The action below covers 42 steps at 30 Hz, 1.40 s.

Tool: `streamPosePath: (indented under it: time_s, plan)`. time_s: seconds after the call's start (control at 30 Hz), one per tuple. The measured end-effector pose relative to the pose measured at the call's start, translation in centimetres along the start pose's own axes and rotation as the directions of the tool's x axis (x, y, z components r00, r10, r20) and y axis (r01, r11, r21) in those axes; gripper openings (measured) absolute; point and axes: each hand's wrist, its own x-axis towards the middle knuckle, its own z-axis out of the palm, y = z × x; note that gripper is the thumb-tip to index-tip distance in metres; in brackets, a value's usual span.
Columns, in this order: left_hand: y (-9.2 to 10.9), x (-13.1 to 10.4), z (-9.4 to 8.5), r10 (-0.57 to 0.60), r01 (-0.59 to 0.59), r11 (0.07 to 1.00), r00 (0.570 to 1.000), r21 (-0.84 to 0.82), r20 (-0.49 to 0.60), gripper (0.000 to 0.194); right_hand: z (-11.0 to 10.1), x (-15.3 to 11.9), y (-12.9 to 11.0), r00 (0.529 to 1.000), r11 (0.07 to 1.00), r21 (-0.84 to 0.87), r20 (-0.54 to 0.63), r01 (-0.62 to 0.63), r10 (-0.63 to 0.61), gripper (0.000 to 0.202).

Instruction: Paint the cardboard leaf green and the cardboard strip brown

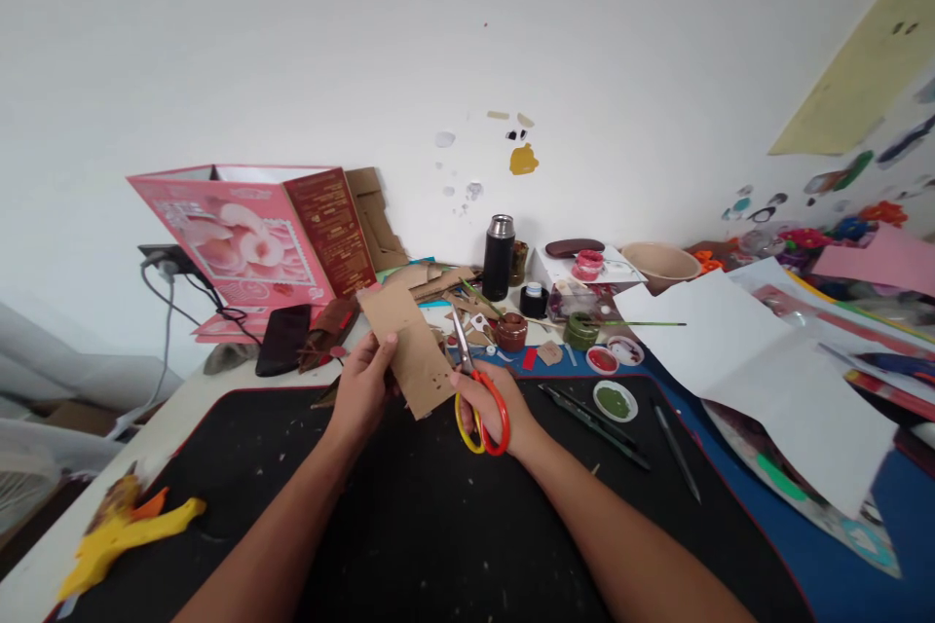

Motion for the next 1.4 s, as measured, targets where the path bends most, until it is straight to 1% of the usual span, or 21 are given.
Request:
streamPosePath:
  time_s: [0.1, 0.2, 0.33, 0.4, 0.47, 0.57, 0.67, 0.73, 0.8, 0.9, 0.97, 1.0, 1.03, 1.07, 1.13, 1.17, 1.2, 1.23, 1.3, 1.37, 1.4]
  plan:
    - [0.0, 0.1, 0.0, -0.02, 0.022, 0.999, 0.999, -0.038, 0.048, 0.049, 0.0, 0.0, 0.1, 1.0, 1.0, -0.006, 0.008, -0.003, 0.004, 0.043]
    - [-0.1, 0.2, -0.2, -0.021, 0.022, 0.997, 1.0, -0.07, 0.022, 0.054, 0.0, 0.0, 0.2, 1.0, 1.0, -0.012, 0.008, -0.013, 0.013, 0.042]
    - [0.3, 0.9, -0.9, -0.008, 0.002, 0.996, 0.998, -0.092, -0.064, 0.058, 0.2, -0.1, 0.0, 0.999, 0.999, -0.003, 0.02, -0.032, 0.032, 0.045]
    - [0.8, 1.2, -1.4, 0.0, -0.006, 0.996, 0.998, -0.093, -0.063, 0.058, 0.1, -0.2, -0.2, 0.999, 0.999, 0.012, 0.018, -0.031, 0.031, 0.048]
    - [1.4, 1.4, -1.8, -0.035, 0.035, 0.996, 0.999, -0.076, 0.011, 0.058, 0.1, -0.3, -0.4, 1.0, 1.0, 0.017, 0.011, -0.022, 0.022, 0.054]
    - [2.2, 1.3, -2.4, -0.119, 0.124, 0.992, 0.983, -0.02, 0.142, 0.056, -0.1, -0.3, -0.6, 1.0, 1.0, 0.008, 0.021, -0.017, 0.016, 0.063]
    - [3.0, 0.9, -2.8, -0.128, 0.113, 0.99, 0.974, 0.087, 0.189, 0.053, -0.4, -0.3, -0.7, 0.999, 0.999, 0.026, 0.036, -0.021, 0.02, 0.069]
    - [3.5, 0.6, -3.0, -0.133, 0.081, 0.972, 0.964, 0.22, 0.229, 0.053, -0.5, -0.2, -0.7, 0.999, 0.999, 0.048, 0.033, -0.013, 0.012, 0.071]
    - [4.1, 0.3, -2.9, -0.183, 0.055, 0.933, 0.924, 0.355, 0.335, 0.056, -0.6, -0.1, -0.7, 1.0, 0.998, 0.065, 0.015, 0.01, -0.011, 0.069]
    - [4.6, -0.1, -2.3, -0.283, 0.034, 0.885, 0.831, 0.463, 0.48, 0.054, -0.8, -0.1, -0.8, 0.999, 0.996, 0.082, -0.021, 0.039, -0.037, 0.065]
    - [4.7, -0.3, -1.9, -0.331, 0.039, 0.868, 0.787, 0.494, 0.52, 0.051, -0.8, -0.1, -0.9, 0.999, 0.996, 0.084, -0.039, 0.031, -0.028, 0.061]
    - [4.7, -0.4, -1.8, -0.349, 0.051, 0.864, 0.776, 0.5, 0.525, 0.051, -0.7, -0.1, -0.8, 0.999, 0.996, 0.086, -0.045, 0.021, -0.017, 0.058]
    - [4.6, -0.4, -1.8, -0.361, 0.073, 0.867, 0.775, 0.493, 0.519, 0.051, -0.6, -0.1, -0.8, 0.999, 0.996, 0.093, -0.054, 0.011, -0.006, 0.056]
    - [4.6, -0.4, -1.9, -0.363, 0.107, 0.877, 0.787, 0.468, 0.5, 0.052, -0.6, -0.1, -0.8, 0.998, 0.994, 0.108, -0.066, 0.004, 0.003, 0.053]
    - [4.4, -0.3, -2.2, -0.34, 0.181, 0.912, 0.836, 0.368, 0.431, 0.055, -0.5, 0.0, -0.7, 0.995, 0.987, 0.163, -0.103, 0.002, 0.015, 0.049]
    - [4.3, -0.2, -2.4, -0.319, 0.193, 0.929, 0.852, 0.316, 0.415, 0.056, -0.5, 0.2, -0.7, 0.991, 0.98, 0.198, -0.135, 0.006, 0.021, 0.047]
    - [4.2, -0.2, -2.4, -0.301, 0.189, 0.939, 0.852, 0.286, 0.428, 0.056, -0.6, 0.3, -0.7, 0.984, 0.973, 0.233, -0.175, 0.012, 0.03, 0.047]
    - [4.0, -0.3, -2.4, -0.293, 0.175, 0.944, 0.834, 0.28, 0.467, 0.054, -0.7, 0.4, -0.7, 0.974, 0.964, 0.264, -0.221, 0.019, 0.041, 0.047]
    - [3.6, -0.6, -1.8, -0.318, 0.126, 0.933, 0.73, 0.338, 0.605, 0.047, -1.0, 0.7, -0.9, 0.948, 0.952, 0.306, -0.311, 0.033, 0.067, 0.048]
    - [3.0, -1.2, -1.0, -0.349, 0.071, 0.917, 0.623, 0.393, 0.7, 0.045, -1.3, 0.9, -1.0, 0.923, 0.95, 0.305, -0.38, 0.058, 0.065, 0.049]
    - [2.6, -1.4, -0.5, -0.337, 0.042, 0.92, 0.593, 0.39, 0.732, 0.048, -1.4, 1.0, -1.0, 0.916, 0.954, 0.289, -0.399, 0.074, 0.049, 0.049]
